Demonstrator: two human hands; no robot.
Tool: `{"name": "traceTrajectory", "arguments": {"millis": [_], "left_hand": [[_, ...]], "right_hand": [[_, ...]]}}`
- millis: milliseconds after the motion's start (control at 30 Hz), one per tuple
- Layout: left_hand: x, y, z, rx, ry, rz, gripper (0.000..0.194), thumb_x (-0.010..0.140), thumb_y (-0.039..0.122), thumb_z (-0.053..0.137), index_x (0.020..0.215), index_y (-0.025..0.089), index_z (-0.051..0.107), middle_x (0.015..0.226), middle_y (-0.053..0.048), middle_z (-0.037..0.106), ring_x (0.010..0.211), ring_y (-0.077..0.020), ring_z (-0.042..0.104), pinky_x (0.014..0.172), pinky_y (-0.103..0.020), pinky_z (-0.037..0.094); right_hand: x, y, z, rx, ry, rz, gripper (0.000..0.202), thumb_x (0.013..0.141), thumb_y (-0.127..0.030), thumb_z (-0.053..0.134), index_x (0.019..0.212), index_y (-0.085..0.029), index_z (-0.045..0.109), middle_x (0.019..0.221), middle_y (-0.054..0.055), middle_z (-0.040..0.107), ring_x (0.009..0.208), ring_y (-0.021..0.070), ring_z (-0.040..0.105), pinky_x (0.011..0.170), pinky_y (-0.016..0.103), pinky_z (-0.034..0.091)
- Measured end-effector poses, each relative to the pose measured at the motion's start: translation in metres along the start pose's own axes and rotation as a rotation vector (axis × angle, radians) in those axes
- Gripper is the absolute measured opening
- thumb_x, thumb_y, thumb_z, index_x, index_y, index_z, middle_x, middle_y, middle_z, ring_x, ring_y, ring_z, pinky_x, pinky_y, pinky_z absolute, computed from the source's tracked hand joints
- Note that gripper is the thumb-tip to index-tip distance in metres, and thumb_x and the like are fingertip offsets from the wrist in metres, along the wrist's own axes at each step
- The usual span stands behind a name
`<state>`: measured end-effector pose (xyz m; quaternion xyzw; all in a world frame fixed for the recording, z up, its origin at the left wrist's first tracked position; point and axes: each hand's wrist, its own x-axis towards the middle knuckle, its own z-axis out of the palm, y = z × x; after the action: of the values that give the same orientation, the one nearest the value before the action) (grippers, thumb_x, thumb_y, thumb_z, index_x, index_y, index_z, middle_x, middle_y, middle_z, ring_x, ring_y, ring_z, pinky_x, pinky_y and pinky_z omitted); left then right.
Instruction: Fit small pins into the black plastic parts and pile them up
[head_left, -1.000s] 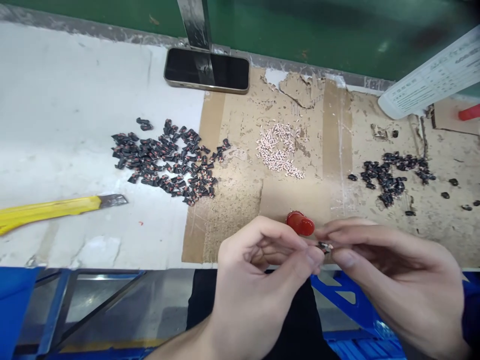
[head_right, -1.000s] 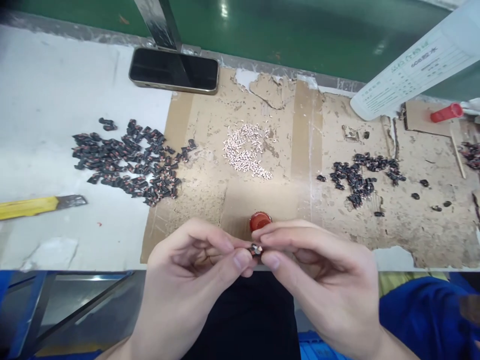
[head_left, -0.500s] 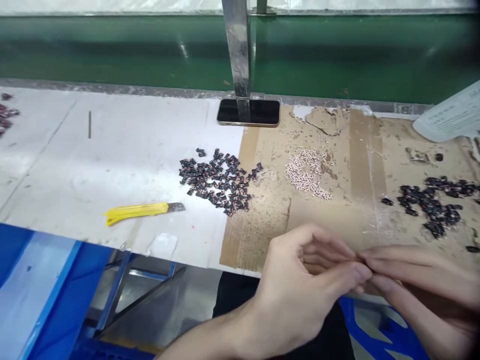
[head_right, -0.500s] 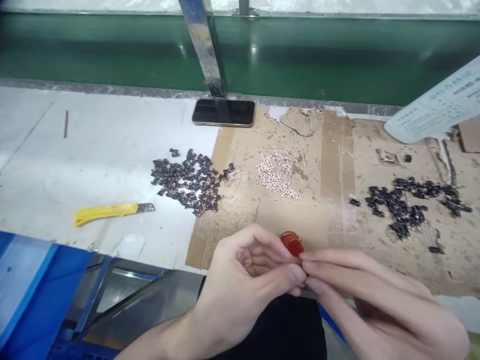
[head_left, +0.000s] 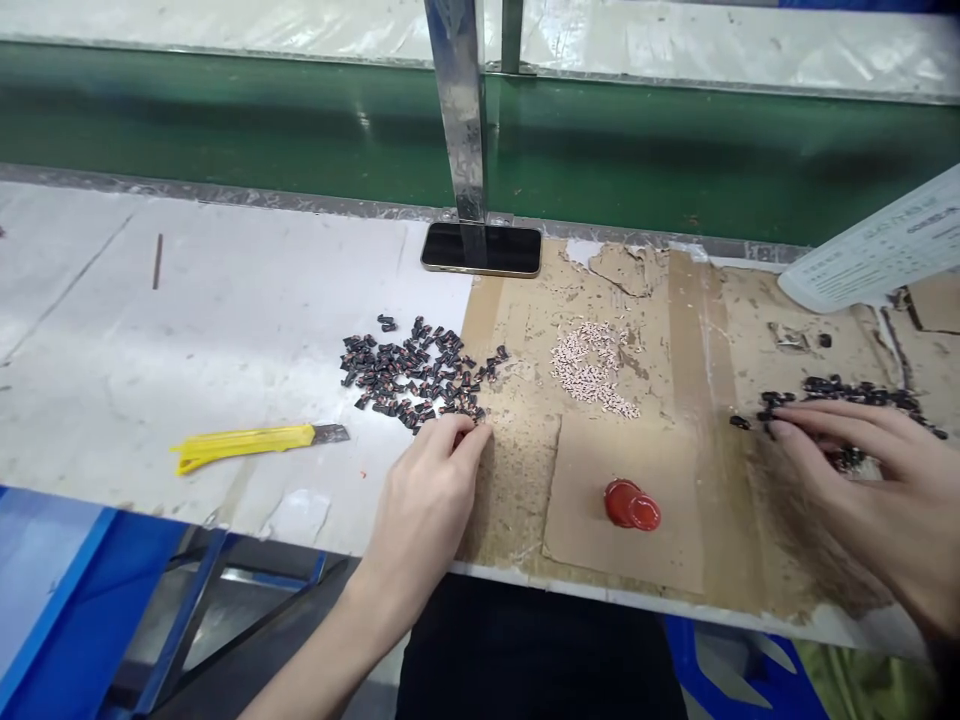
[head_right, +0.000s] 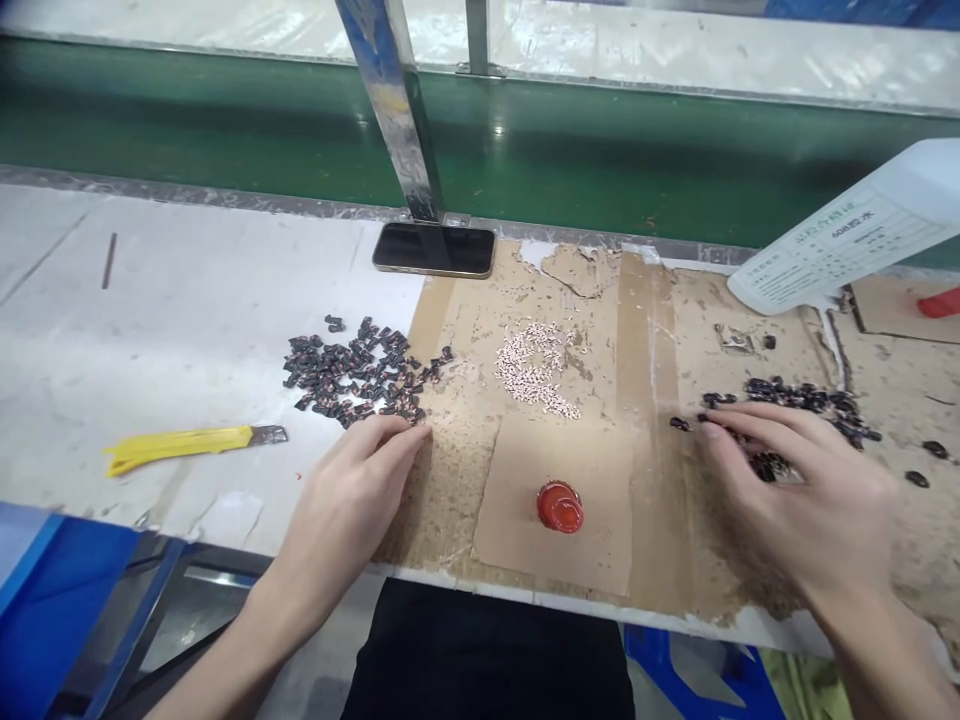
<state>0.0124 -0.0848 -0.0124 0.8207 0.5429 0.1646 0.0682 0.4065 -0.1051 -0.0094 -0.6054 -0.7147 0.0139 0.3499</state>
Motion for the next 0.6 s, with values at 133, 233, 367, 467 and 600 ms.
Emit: {"name": "traceTrajectory", "arguments": {"millis": [133,233,367,467,600], "left_hand": [[-0.004,0.0,-0.002,0.013,-0.047,0.097,0.035,0.1,-0.003,0.046,0.12,0.015,0.068,0.114,-0.013,0.075,0.099,-0.0267,0.074,0.081,-0.038,0.066],[-0.009,-0.001,-0.001,-0.012,-0.078,0.133,0.036,0.101,-0.001,0.045,0.131,0.013,0.061,0.115,-0.014,0.073,0.098,-0.0269,0.074,0.08,-0.04,0.067],[-0.014,-0.001,-0.002,-0.074,-0.156,0.095,0.035,0.103,0.0,0.045,0.131,0.016,0.058,0.114,-0.011,0.066,0.093,-0.024,0.072,0.078,-0.037,0.065],[-0.011,-0.002,-0.006,-0.135,-0.208,0.02,0.026,0.105,0.003,0.046,0.118,0.021,0.058,0.115,-0.007,0.061,0.081,-0.0184,0.07,0.066,-0.031,0.057],[-0.006,-0.005,-0.013,-0.178,-0.202,-0.047,0.018,0.105,0.008,0.051,0.095,0.023,0.054,0.095,0.0,0.058,0.063,-0.0162,0.062,0.053,-0.03,0.043]], "right_hand": [[0.033,-0.045,0.042,-0.04,-0.177,-0.12,0.021,0.093,-0.023,0.076,0.113,-0.026,0.081,0.107,0.005,0.082,0.092,0.0241,0.077,0.085,0.038,0.061],[0.056,-0.069,0.072,-0.051,-0.317,-0.166,0.02,0.099,-0.025,0.069,0.113,-0.02,0.081,0.112,0.008,0.082,0.097,0.0255,0.078,0.085,0.041,0.063],[0.069,-0.08,0.089,-0.079,-0.38,-0.181,0.023,0.101,-0.019,0.06,0.101,-0.021,0.083,0.105,0.009,0.082,0.088,0.0242,0.077,0.074,0.038,0.06],[0.071,-0.082,0.09,-0.088,-0.381,-0.179,0.026,0.101,-0.017,0.058,0.093,-0.019,0.083,0.098,0.009,0.082,0.082,0.0243,0.075,0.07,0.038,0.057],[0.071,-0.084,0.091,-0.066,-0.353,-0.145,0.024,0.097,-0.016,0.059,0.093,-0.018,0.082,0.094,0.009,0.082,0.08,0.0252,0.075,0.071,0.039,0.057]]}}
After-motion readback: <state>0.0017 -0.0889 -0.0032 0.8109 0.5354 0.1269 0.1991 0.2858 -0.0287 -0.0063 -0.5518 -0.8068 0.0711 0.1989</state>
